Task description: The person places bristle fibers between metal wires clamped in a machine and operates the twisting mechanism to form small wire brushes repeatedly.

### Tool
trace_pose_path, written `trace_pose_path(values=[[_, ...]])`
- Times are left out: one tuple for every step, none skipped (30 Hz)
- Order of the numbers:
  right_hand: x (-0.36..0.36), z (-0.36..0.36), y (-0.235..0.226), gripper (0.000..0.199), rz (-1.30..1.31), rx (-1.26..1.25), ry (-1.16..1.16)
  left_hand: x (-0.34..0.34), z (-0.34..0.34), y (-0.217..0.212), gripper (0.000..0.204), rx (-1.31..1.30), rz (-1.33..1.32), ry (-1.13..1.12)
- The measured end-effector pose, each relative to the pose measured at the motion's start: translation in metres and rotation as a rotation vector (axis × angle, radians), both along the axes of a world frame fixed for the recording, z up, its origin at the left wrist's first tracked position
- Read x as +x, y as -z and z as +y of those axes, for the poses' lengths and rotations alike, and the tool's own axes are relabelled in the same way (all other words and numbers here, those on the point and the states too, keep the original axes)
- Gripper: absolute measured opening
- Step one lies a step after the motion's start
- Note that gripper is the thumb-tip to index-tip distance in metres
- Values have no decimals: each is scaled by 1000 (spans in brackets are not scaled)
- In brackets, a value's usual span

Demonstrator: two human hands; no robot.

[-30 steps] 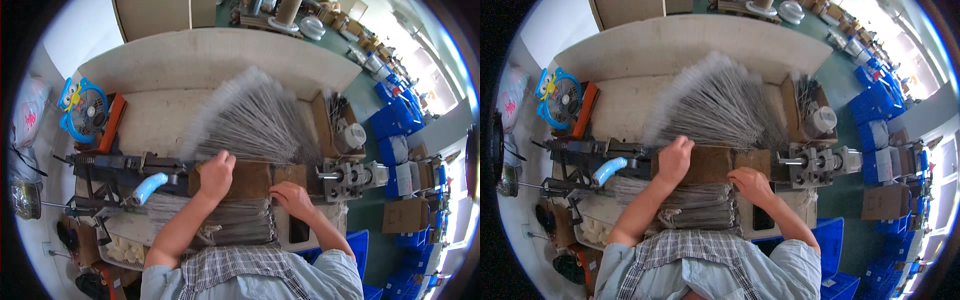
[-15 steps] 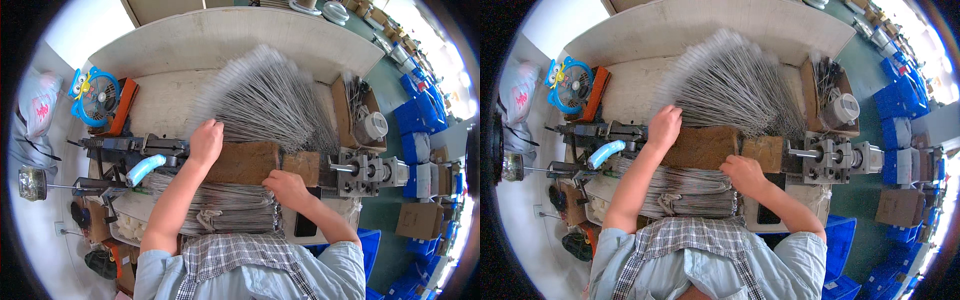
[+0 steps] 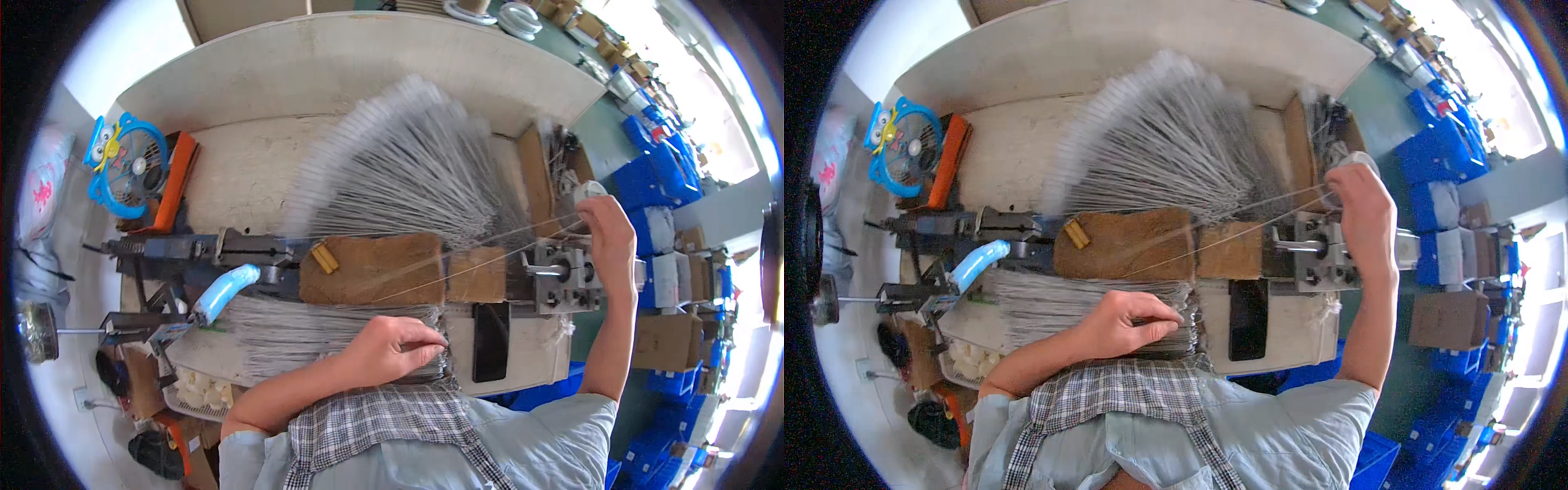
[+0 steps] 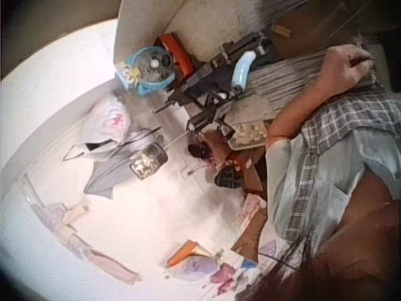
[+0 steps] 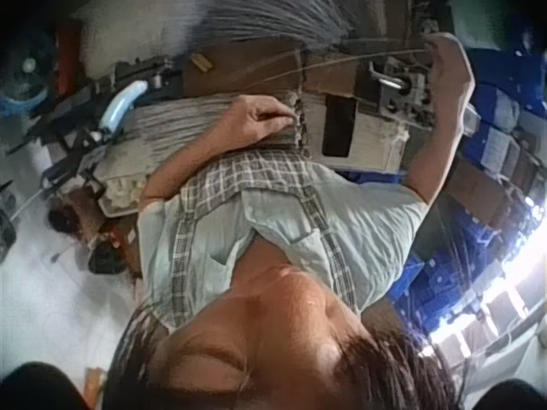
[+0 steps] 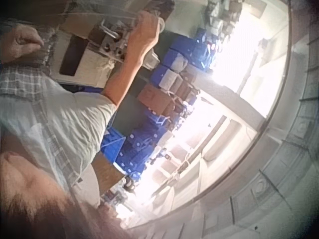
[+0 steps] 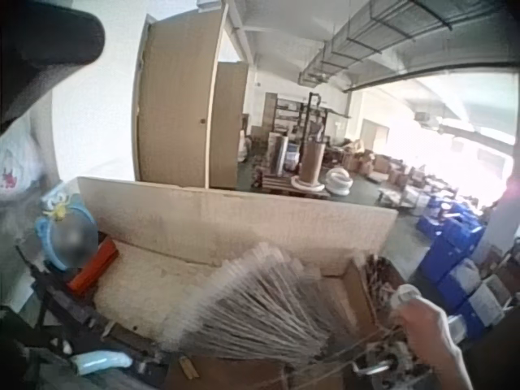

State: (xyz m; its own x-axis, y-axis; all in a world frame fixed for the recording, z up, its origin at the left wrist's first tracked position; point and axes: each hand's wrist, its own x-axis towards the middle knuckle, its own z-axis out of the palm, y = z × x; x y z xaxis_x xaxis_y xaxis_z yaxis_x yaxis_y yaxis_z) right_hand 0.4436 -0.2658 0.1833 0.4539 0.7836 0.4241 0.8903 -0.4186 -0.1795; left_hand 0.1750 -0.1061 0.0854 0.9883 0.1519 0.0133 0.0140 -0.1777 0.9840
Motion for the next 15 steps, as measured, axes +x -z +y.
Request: trace_pose_path(values=[[8, -3, -2, 15, 99, 73, 48, 5, -2, -1, 16, -160, 89, 88], [12, -5, 2, 14, 243, 103, 96, 11, -2, 10, 27, -455, 208, 144], [17, -9, 10, 13, 382, 133, 148, 22, -2, 19, 27, -460, 185, 168], [25, -13, 27, 12, 536, 169, 159, 38, -1, 27, 35, -753, 246, 171], [17, -6, 34, 11, 642, 137, 178, 51, 2, 32, 43, -1043, 315, 154], [9, 0, 42, 10, 730, 147, 159, 65, 4, 32, 53, -1161, 267, 135], [0, 5, 44, 9, 680, 78, 45, 77, 8, 32, 53, -1156, 258, 147], [0, 6, 55, 9, 702, -4, 42, 89, 10, 34, 51, -1205, 162, 94], [-1, 7, 61, 9, 564, -46, -79, 100, 14, 36, 50, -1250, 66, 39], [-1, 6, 66, 9, 506, -72, -126, 108, 18, 38, 43, -1267, -5, 64], [-1, 5, 69, 10, 449, -97, -173, 110, 18, 40, 43, -1258, -8, 68], [-1, 2, 70, 10, 448, -91, -171, 113, 16, 39, 36, -928, -21, -32], [-2, -1, 72, 11, 410, -137, -169, 115, 14, 39, 30, -597, -33, -128], [-1, -4, 75, 13, 373, -182, -167, 114, 9, 40, 27, -536, -98, -176], [-2, -4, 73, 13, 383, -177, -171, 110, 8, 41, 27, -530, -89, -181]])
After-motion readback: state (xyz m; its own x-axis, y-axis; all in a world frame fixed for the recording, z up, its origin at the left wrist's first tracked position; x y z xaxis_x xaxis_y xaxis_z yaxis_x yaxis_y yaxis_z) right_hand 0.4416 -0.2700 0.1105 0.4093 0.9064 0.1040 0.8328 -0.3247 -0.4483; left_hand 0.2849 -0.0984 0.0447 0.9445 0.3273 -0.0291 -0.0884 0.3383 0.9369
